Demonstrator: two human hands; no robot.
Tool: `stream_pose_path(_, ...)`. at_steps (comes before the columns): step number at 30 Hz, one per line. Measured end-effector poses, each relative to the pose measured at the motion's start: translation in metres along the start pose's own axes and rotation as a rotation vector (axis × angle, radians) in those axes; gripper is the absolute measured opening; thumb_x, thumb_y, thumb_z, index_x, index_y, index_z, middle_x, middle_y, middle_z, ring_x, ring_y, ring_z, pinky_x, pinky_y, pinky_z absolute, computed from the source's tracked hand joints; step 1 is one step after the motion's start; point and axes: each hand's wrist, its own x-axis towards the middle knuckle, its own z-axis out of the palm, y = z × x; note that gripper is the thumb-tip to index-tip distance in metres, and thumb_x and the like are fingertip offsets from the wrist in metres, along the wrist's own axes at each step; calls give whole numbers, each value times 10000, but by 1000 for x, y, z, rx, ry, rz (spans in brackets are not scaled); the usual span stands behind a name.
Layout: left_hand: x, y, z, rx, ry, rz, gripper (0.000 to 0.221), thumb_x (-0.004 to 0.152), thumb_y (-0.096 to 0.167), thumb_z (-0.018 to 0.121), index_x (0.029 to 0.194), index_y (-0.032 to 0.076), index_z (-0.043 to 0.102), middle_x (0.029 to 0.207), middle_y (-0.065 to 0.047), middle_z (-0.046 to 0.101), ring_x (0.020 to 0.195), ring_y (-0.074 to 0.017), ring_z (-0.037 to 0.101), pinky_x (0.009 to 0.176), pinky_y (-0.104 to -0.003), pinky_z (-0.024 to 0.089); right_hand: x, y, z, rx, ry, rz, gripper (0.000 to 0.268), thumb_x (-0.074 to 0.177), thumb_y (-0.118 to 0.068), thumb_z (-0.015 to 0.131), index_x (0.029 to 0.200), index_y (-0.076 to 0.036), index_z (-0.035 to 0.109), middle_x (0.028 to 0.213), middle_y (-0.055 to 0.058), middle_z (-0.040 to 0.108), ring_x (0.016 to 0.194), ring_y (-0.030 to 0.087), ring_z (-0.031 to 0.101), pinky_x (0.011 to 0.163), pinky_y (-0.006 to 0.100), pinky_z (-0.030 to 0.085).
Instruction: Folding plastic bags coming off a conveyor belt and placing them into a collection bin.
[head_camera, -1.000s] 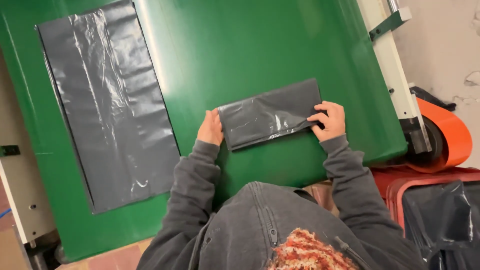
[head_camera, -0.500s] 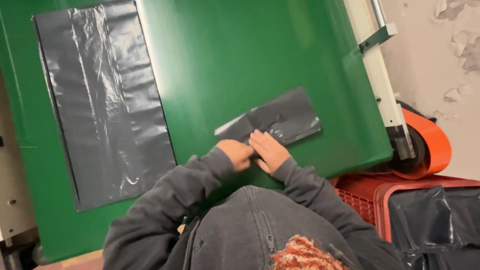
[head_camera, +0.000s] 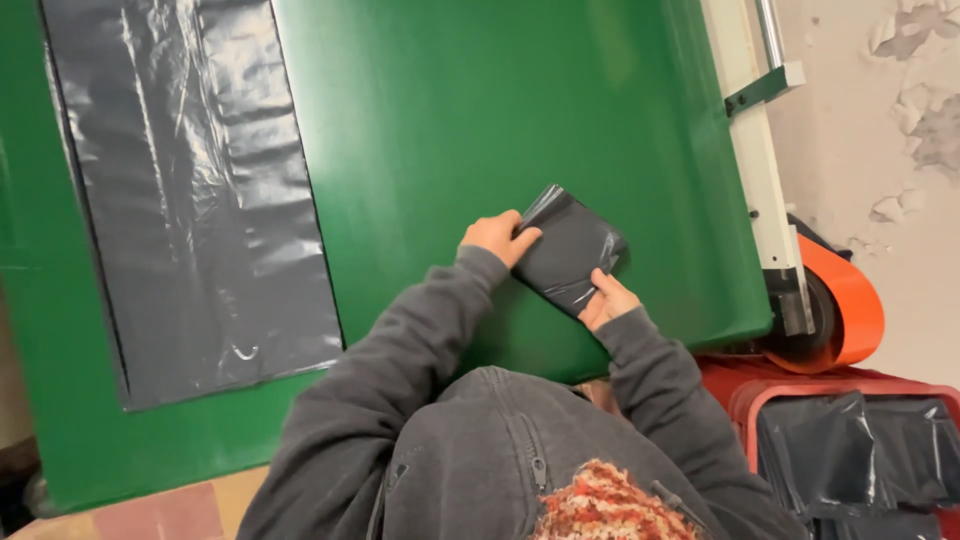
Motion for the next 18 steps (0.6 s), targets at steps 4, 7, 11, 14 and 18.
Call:
stream_pose_path(4, -2, -3, 30, 189, 246, 57, 374, 935, 442, 651, 1027, 81, 620, 950, -156, 707, 866, -395, 691, 748, -495, 556, 0, -1, -16, -409, 168, -229, 320, 1017, -181, 513, 1281, -3, 545, 1175, 169, 659, 989, 333, 682, 871, 473, 565)
stream_pose_path(7, 1, 4, 41, 214, 267, 34, 319, 942, 386, 643, 1061, 96, 585, 1005, -156, 697, 895, -400, 692, 761, -514, 556, -11, 5, 14, -901, 293, -718, 245, 1006, -123, 625, 1209, 1, 564, 1084, 179, 625, 911, 340, 640, 847, 422, 538)
stream_pose_path(11, 7, 5, 39, 126, 289, -15, 281, 932, 333, 662, 1093, 120, 577, 1122, -174, 638, 914, -410, 681, 756, -554, 549, 33, 26, 64, -1165, -200, -1161, 156, 1008, -91, 600, 1151, -30, 607, 1187, 140, 628, 1138, 270, 620, 1043, 359, 485)
stream_pose_path(14, 10, -18, 44, 159, 424, 12, 285, 898, 250, 668, 1135, 118, 582, 1201, -157, 603, 981, -388, 671, 805, -520, 559, 72, 29, 57, -1226, -414, -1232, 253, 1013, -109, 543, 1240, -19, 607, 1322, 174, 608, 1314, 306, 557, 1156, 399, 404)
stream_pose_path(18, -66, -26, -8, 350, 608, 283, 402, 844, 269, 714, 1191, 116, 580, 1209, -119, 581, 1109, -362, 596, 914, -434, 561, 70, 21, 58, -1453, -437, -1343, 292, 1008, -120, 552, 1271, -11, 619, 1357, 196, 612, 1344, 353, 529, 1161, 439, 374)
